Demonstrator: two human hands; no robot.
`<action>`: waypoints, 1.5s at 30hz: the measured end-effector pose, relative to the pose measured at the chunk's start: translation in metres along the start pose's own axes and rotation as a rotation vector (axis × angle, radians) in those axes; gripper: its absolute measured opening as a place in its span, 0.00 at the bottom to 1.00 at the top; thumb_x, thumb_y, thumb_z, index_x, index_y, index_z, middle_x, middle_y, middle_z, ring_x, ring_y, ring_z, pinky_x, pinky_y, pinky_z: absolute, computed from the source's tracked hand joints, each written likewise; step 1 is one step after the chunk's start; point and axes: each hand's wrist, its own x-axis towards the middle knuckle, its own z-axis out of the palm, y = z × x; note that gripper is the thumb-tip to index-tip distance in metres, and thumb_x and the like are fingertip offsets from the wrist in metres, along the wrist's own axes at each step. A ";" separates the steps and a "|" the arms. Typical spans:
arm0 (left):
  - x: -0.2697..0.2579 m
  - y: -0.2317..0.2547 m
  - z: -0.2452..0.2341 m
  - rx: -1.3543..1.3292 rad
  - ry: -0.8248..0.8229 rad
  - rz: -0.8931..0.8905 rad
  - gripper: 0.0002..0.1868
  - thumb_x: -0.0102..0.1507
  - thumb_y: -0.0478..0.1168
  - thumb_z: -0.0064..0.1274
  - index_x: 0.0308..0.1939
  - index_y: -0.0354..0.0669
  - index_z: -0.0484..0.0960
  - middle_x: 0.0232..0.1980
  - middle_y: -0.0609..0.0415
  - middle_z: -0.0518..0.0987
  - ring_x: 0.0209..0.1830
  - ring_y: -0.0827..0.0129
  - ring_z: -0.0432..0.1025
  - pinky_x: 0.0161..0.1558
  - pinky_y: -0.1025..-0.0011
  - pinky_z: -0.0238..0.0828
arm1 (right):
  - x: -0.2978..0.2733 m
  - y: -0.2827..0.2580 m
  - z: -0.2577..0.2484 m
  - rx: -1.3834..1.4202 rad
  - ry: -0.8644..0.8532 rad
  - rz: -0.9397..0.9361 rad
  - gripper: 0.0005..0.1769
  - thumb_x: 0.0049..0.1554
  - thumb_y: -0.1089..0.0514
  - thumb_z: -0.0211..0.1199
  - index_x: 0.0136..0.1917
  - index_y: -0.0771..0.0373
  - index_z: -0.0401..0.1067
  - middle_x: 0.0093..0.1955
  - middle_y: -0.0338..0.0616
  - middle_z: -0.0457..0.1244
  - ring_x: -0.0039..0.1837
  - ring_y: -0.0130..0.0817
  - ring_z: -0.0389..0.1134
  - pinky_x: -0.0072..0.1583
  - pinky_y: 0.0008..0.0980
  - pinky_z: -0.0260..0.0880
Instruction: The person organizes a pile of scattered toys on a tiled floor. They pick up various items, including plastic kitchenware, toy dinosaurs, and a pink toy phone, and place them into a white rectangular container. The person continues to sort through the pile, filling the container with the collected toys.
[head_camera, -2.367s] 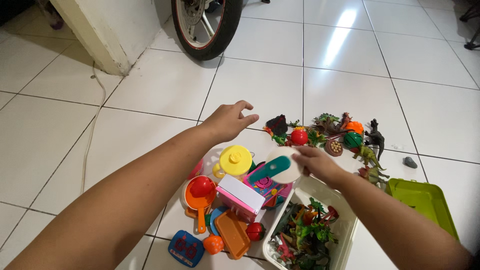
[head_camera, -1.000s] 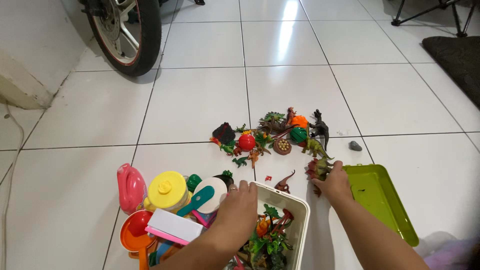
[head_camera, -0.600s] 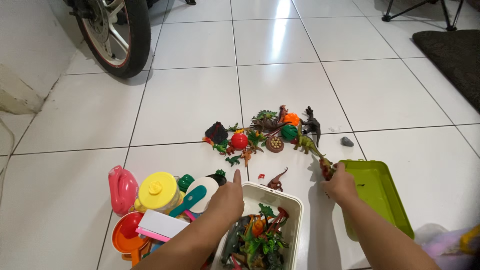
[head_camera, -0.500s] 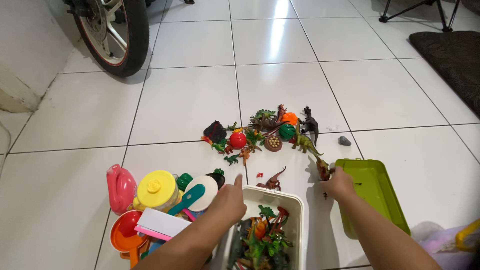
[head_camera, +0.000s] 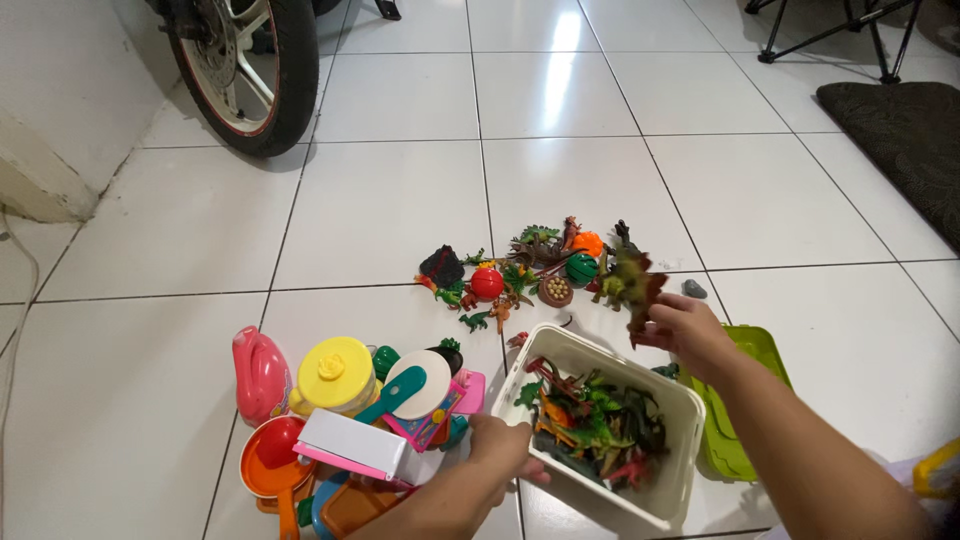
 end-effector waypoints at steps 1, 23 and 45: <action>0.000 -0.002 -0.002 0.031 -0.020 0.015 0.39 0.67 0.39 0.47 0.71 0.33 0.37 0.37 0.32 0.81 0.28 0.49 0.80 0.30 0.51 0.77 | -0.005 -0.009 0.003 -0.049 -0.101 0.075 0.22 0.56 0.62 0.59 0.61 0.75 0.67 0.49 0.56 0.67 0.48 0.42 0.73 0.55 0.45 0.79; 0.123 -0.052 -0.041 1.257 -0.361 0.865 0.15 0.55 0.38 0.61 0.37 0.25 0.80 0.35 0.49 0.86 0.34 0.62 0.81 0.38 0.69 0.78 | -0.042 -0.010 0.100 -0.943 -0.742 0.066 0.17 0.49 0.60 0.76 0.53 0.62 0.79 0.48 0.42 0.74 0.49 0.28 0.72 0.54 0.30 0.72; 0.121 -0.095 -0.081 1.353 -0.704 0.417 0.15 0.62 0.41 0.50 0.47 0.38 0.85 0.41 0.38 0.84 0.40 0.46 0.79 0.41 0.56 0.76 | -0.012 -0.008 0.122 -1.030 -0.086 -0.267 0.13 0.57 0.51 0.69 0.50 0.62 0.80 0.44 0.47 0.74 0.46 0.37 0.75 0.52 0.38 0.77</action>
